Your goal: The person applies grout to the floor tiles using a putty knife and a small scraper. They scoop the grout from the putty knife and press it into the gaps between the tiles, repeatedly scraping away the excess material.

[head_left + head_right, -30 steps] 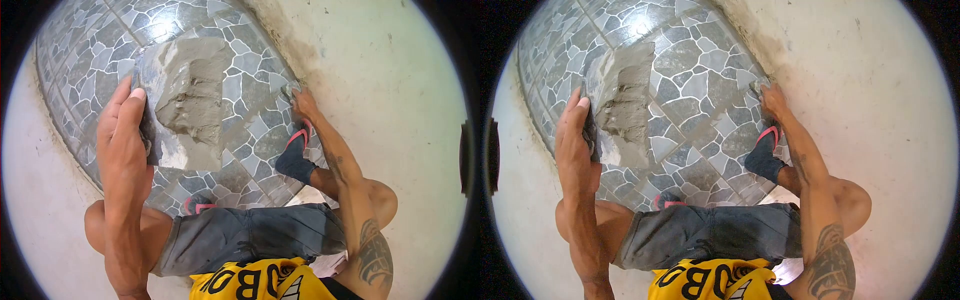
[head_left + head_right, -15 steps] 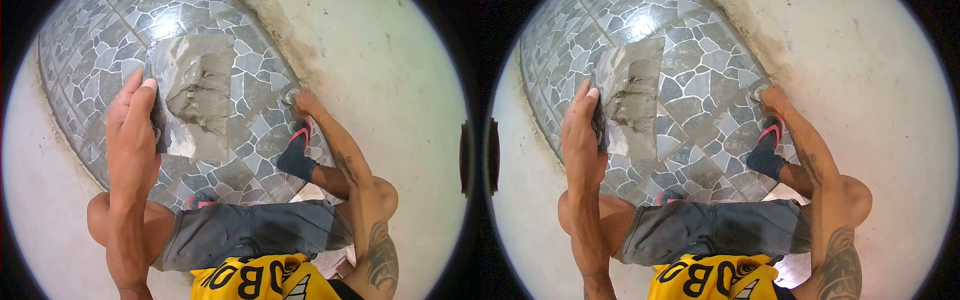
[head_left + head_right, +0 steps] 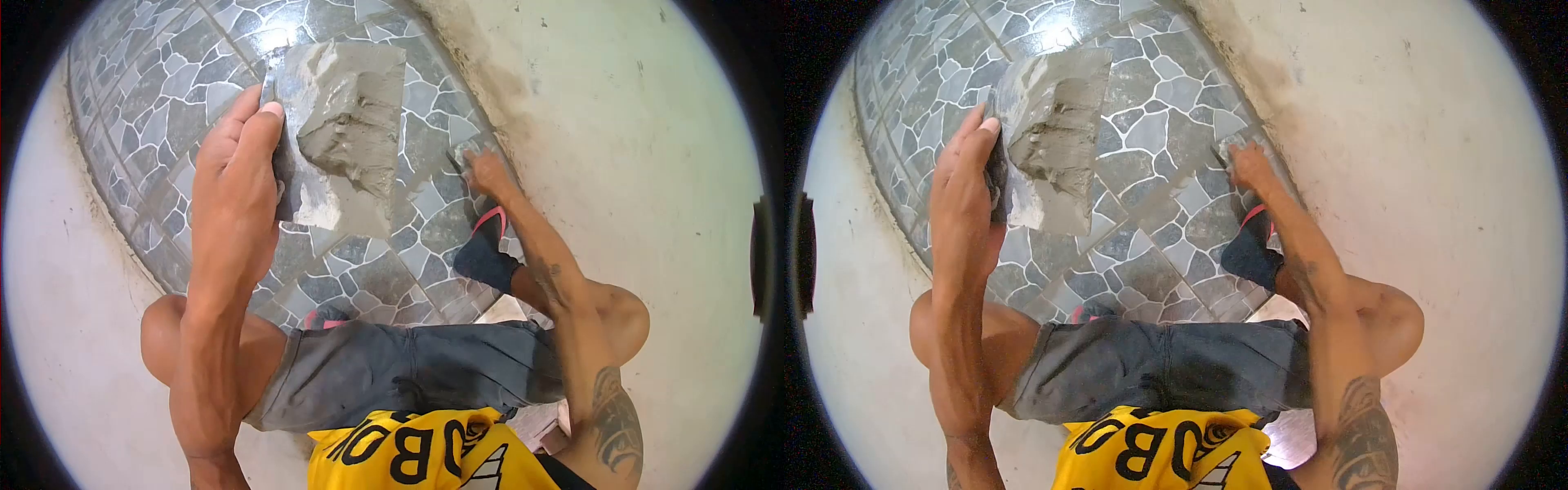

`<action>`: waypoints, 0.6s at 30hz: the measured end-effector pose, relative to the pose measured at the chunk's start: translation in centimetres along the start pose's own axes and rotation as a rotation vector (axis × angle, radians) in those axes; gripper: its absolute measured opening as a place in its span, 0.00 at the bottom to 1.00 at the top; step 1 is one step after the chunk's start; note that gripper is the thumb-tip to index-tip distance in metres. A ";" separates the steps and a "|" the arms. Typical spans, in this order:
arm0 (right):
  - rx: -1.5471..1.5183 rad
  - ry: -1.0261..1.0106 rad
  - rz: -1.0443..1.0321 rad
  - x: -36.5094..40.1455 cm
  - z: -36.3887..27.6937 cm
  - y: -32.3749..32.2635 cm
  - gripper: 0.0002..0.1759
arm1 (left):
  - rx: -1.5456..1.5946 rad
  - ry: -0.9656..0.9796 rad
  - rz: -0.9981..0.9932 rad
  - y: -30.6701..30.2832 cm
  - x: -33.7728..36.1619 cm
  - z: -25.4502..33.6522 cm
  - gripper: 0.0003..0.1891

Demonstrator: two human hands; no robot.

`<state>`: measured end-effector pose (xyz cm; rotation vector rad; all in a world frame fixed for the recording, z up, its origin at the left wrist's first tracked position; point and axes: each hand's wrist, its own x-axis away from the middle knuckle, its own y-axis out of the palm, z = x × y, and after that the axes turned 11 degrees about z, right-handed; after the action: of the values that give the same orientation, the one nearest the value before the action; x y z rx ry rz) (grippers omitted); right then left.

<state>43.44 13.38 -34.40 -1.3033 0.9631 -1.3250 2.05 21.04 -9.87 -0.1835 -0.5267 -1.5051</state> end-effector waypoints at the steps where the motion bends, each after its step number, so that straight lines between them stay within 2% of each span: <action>1: -0.008 0.026 0.086 0.6 -0.5 1.3 0.20 | -0.006 -0.002 0.000 0.0 -0.2 0.0 0.32; 4: 0.091 -0.131 -0.390 -2.1 2.9 2.1 0.24 | 0.004 0.012 -0.021 0.0 -0.2 0.0 0.32; 7: -0.100 -0.068 -0.399 -3.2 1.4 -1.4 0.27 | 0.000 0.019 -0.005 0.0 -0.3 -0.3 0.32; 10: -0.039 -0.033 -0.131 -0.5 -1.5 0.3 0.27 | -0.014 0.002 0.013 0.1 -0.5 0.0 0.32; 12: -0.021 -0.009 -0.157 0.2 -0.7 2.5 0.27 | 0.000 0.050 0.038 0.7 -0.9 0.1 0.19; 13: -0.008 -0.008 -0.173 0.2 -0.1 3.4 0.27 | 0.012 0.073 0.061 0.8 -0.9 0.1 0.15; 16: -0.028 0.015 -0.502 -1.7 -2.4 -5.3 0.28 | 0.026 0.051 0.064 1.0 -0.7 0.3 0.15; 18: -0.126 -0.012 -0.187 -1.1 -1.6 -3.2 0.28 | 0.006 0.019 0.049 -0.2 -1.5 -0.6 0.25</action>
<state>41.40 14.85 -31.67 -1.5263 0.9467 -1.4145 2.01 22.14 -11.08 -0.1766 -0.5081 -1.4563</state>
